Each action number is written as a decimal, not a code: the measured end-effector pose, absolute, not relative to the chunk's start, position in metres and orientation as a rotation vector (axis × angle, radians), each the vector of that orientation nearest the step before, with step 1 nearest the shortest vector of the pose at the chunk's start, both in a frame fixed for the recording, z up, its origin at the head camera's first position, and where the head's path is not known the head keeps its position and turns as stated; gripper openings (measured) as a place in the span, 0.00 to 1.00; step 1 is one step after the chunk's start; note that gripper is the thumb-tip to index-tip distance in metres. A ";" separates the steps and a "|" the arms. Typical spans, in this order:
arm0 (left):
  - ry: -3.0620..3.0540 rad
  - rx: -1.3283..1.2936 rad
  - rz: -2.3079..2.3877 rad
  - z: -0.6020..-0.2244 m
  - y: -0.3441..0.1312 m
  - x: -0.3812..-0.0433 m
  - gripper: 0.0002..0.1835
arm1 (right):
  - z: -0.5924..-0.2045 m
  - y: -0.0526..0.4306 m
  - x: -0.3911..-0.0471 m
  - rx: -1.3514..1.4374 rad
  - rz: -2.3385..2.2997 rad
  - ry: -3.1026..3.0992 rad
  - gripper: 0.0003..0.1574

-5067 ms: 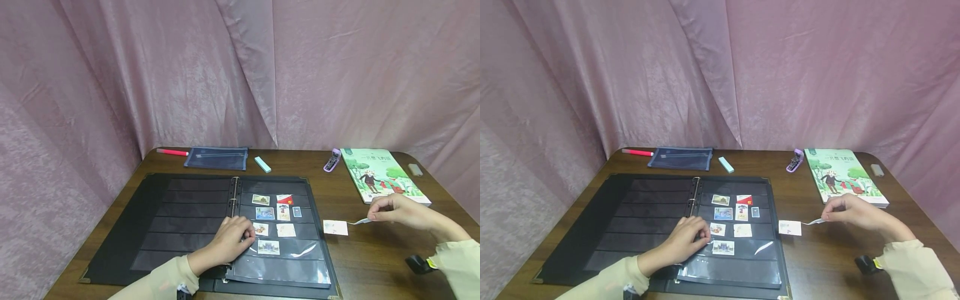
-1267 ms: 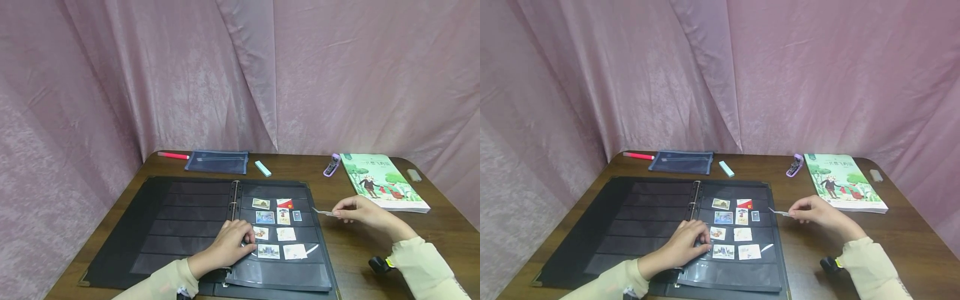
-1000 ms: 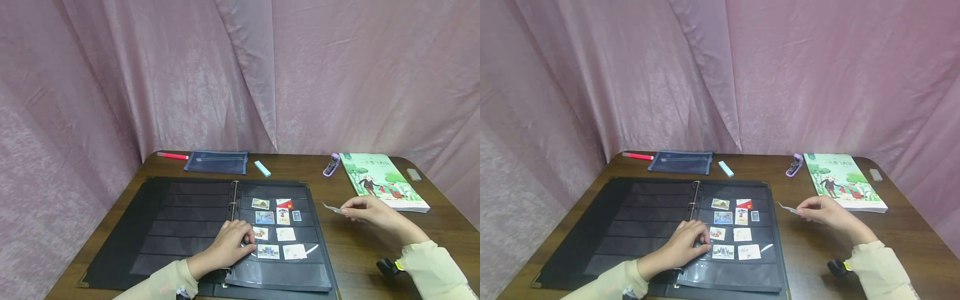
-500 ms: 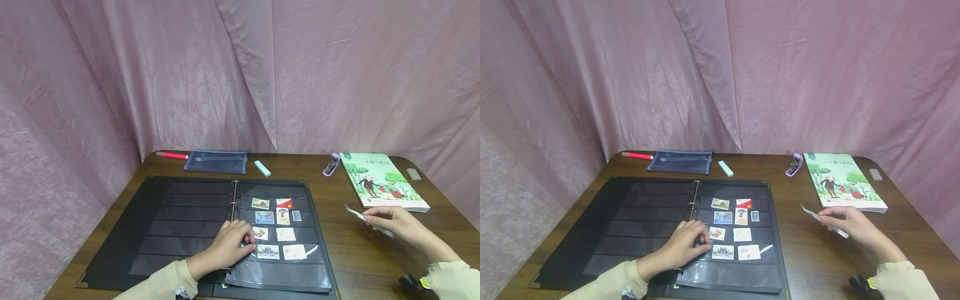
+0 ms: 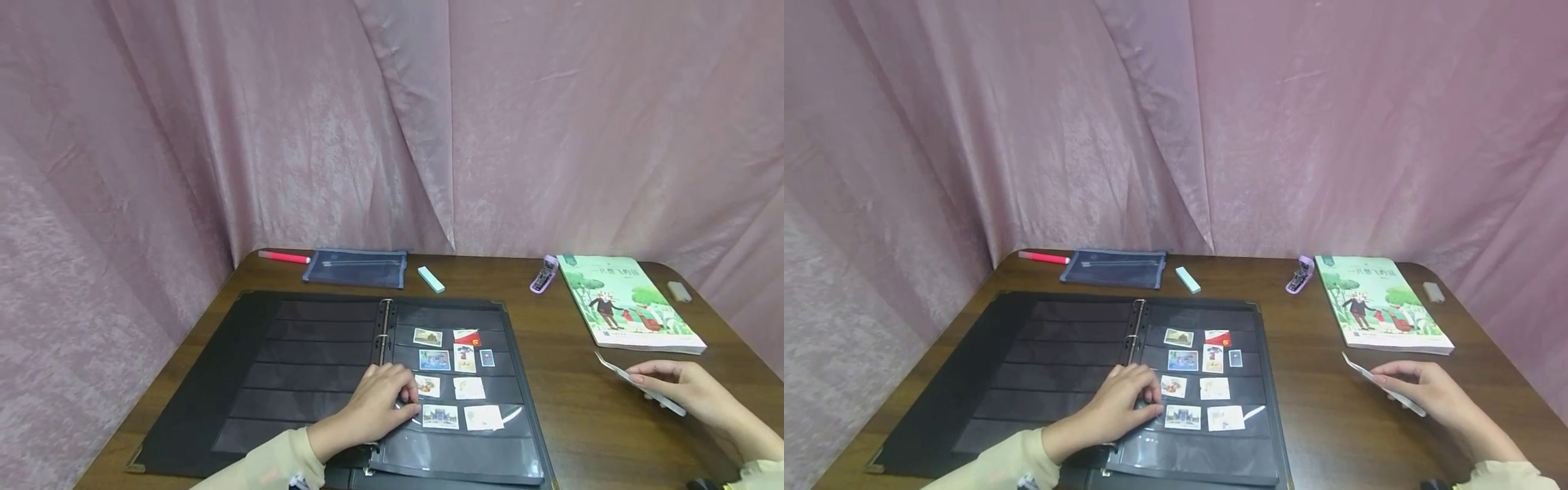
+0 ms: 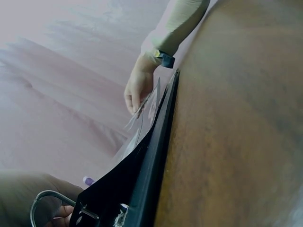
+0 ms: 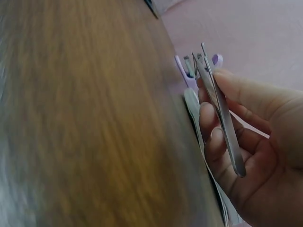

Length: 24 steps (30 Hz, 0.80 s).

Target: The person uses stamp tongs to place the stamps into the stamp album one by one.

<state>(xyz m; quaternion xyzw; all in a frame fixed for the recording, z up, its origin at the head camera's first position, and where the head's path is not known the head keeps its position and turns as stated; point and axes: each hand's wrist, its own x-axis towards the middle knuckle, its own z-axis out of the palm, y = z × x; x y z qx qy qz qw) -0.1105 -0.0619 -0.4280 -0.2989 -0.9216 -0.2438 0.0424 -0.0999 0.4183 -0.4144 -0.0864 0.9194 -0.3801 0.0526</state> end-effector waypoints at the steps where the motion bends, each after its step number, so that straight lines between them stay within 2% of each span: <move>1: -2.818 -0.914 -0.743 -0.428 -0.062 -0.111 0.09 | -0.416 0.420 -0.100 -0.248 -1.133 2.817 0.16; 8: -2.808 -0.926 -0.738 -0.430 -0.062 -0.111 0.10 | -0.423 0.423 -0.099 -0.159 -1.015 2.938 0.19; 24: -2.795 -0.928 -0.720 -0.431 -0.063 -0.111 0.10 | -0.432 0.423 -0.095 -0.136 -0.928 3.111 0.15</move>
